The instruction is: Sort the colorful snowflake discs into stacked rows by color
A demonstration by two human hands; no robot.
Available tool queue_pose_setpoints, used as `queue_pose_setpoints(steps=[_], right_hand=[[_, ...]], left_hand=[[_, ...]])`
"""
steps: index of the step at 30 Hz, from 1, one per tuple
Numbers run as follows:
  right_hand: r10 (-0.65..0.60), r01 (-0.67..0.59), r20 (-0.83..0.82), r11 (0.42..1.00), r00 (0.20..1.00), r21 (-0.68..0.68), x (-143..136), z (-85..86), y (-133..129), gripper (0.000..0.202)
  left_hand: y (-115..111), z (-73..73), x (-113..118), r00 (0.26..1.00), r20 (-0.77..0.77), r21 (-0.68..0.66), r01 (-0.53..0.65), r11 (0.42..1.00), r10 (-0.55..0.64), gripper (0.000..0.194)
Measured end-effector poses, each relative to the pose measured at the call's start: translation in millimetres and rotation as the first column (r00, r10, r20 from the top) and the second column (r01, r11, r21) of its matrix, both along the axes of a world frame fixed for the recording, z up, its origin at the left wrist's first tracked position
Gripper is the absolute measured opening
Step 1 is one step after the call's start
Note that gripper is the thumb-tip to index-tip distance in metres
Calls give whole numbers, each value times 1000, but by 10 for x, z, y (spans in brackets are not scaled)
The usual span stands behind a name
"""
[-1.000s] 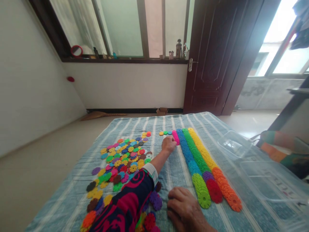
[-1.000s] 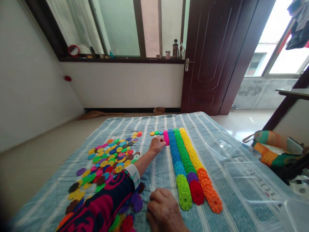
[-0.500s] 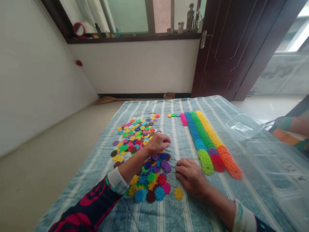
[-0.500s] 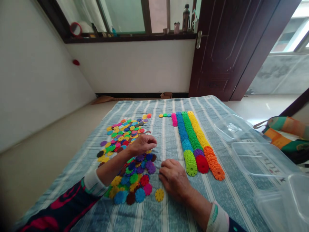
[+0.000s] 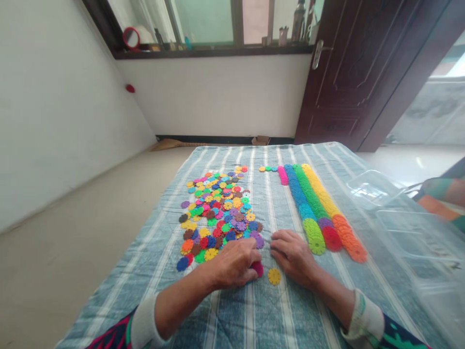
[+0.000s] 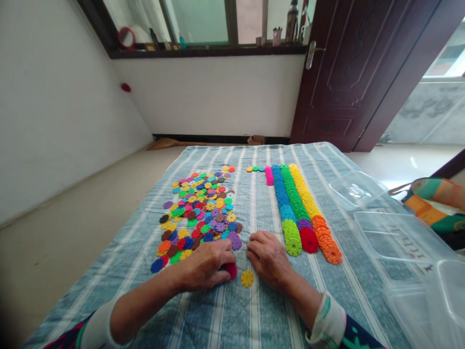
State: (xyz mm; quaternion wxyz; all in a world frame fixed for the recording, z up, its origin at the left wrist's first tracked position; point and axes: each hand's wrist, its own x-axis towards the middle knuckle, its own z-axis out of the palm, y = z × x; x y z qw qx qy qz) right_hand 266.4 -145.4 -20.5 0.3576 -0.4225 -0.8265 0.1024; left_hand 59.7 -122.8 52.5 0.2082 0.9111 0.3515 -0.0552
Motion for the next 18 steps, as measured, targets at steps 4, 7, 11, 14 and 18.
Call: queue_pose_setpoints(steps=[4,7,11,14,18], right_hand=[[0,0,-1,1000,1000,-2,2,5,-1,16],[-2,2,2,1000,1000,0,4,-2,4,16],[-4,4,-10,1000,1000,-2,-9,3,11,16],[-6,6,-20,1000,1000,-5,-32,27,13,17],[-17,16,-39,1000,999,-12,-63,67,14,16]], left_hand=[[16,-16,11,999,30,-27,-26,999,27,5],[36,-22,-7,986,129,-118,-90,989,105,6],[126,-12,-56,915,320,-263,-162,951,244,8],[289,8,-55,842,416,-302,-230,925,345,11],[642,5,83,766,477,-299,-320,899,431,15]])
